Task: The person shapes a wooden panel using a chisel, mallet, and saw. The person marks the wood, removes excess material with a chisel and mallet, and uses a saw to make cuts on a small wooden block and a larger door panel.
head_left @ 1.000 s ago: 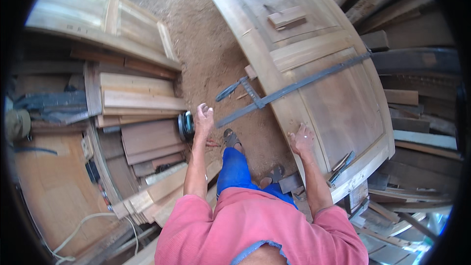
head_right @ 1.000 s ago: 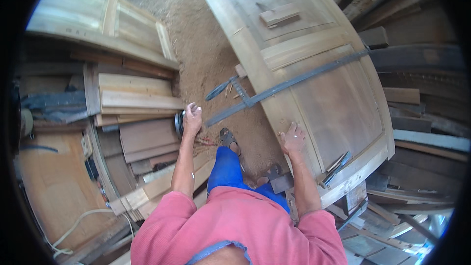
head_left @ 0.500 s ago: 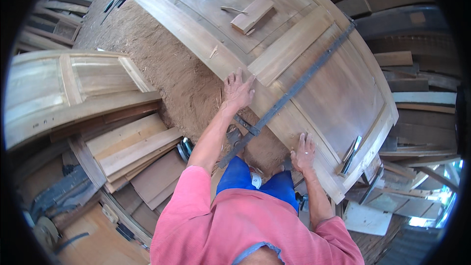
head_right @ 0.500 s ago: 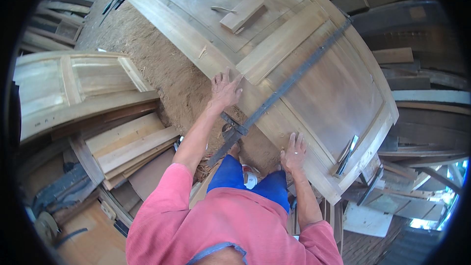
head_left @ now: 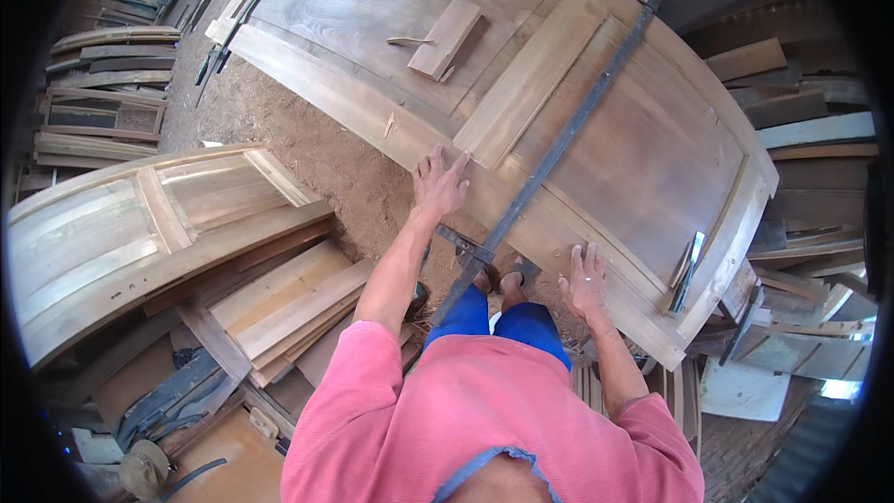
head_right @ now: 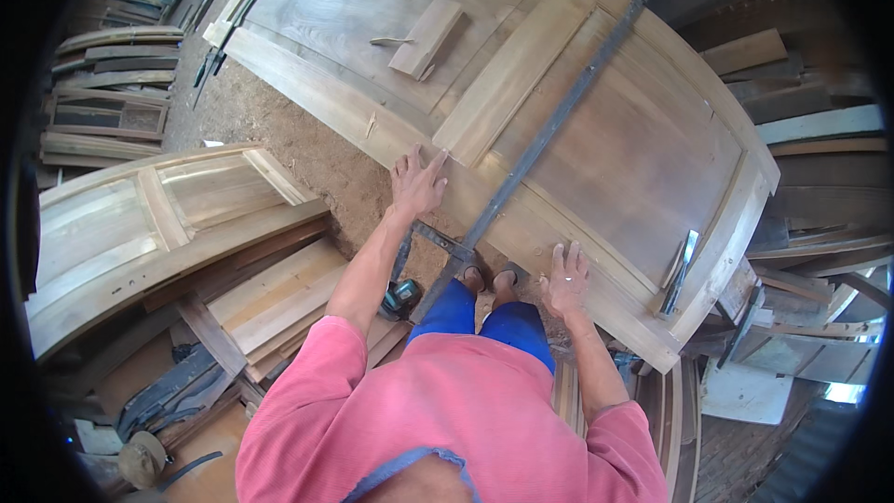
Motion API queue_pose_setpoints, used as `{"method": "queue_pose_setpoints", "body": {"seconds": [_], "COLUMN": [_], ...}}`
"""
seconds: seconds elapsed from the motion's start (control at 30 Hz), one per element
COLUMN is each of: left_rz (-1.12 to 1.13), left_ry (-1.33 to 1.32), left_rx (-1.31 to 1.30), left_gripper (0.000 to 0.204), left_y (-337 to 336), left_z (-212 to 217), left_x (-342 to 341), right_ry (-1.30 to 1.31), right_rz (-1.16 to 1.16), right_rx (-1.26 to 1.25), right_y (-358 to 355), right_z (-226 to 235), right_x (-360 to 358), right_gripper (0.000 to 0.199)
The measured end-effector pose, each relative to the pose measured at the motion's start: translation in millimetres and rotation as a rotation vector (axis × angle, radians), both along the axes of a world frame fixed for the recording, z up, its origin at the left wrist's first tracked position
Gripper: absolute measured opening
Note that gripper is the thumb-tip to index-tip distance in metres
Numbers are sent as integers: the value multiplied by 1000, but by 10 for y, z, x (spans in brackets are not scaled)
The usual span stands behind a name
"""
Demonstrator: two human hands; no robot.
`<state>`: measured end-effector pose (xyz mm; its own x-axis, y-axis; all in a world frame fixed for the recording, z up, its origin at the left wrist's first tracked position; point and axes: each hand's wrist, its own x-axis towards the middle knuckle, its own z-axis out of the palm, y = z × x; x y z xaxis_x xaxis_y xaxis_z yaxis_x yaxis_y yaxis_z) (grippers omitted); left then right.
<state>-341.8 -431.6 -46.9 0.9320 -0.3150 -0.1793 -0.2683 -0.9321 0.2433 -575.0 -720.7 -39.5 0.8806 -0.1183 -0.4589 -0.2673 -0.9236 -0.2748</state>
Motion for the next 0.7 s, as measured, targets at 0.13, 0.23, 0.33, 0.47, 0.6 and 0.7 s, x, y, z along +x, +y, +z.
{"method": "queue_pose_setpoints", "body": {"seconds": [0.13, 0.23, 0.33, 0.47, 0.6, 0.7], "left_rz": [-8, -37, -76, -143, -211, -245], "left_ry": [31, 17, -7, -112, -145, -156], "left_rx": [76, 62, 24, -39, -176, -258], "left_gripper": [65, 66, 66, 64, 58, 55], "left_y": [-38, -36, 21, 112, 296, 447], "left_z": [11, -16, -14, -98, -312, -431], "left_x": [21, 54, 71, 71, 109, 141], "right_ry": [-42, -73, -93, -295, -307, -337], "right_rz": [-52, -120, -230, -569, -726, -705], "right_rx": [-3, -6, 1, 39, -161, -431], "right_y": [42, 91, 194, 377, 662, 773], "right_z": [-5, -32, 2, -308, -541, -717], "right_x": [-1, -6, 58, 145, 449, 593], "right_gripper": [77, 75, 71, 61, 55, 51]}}
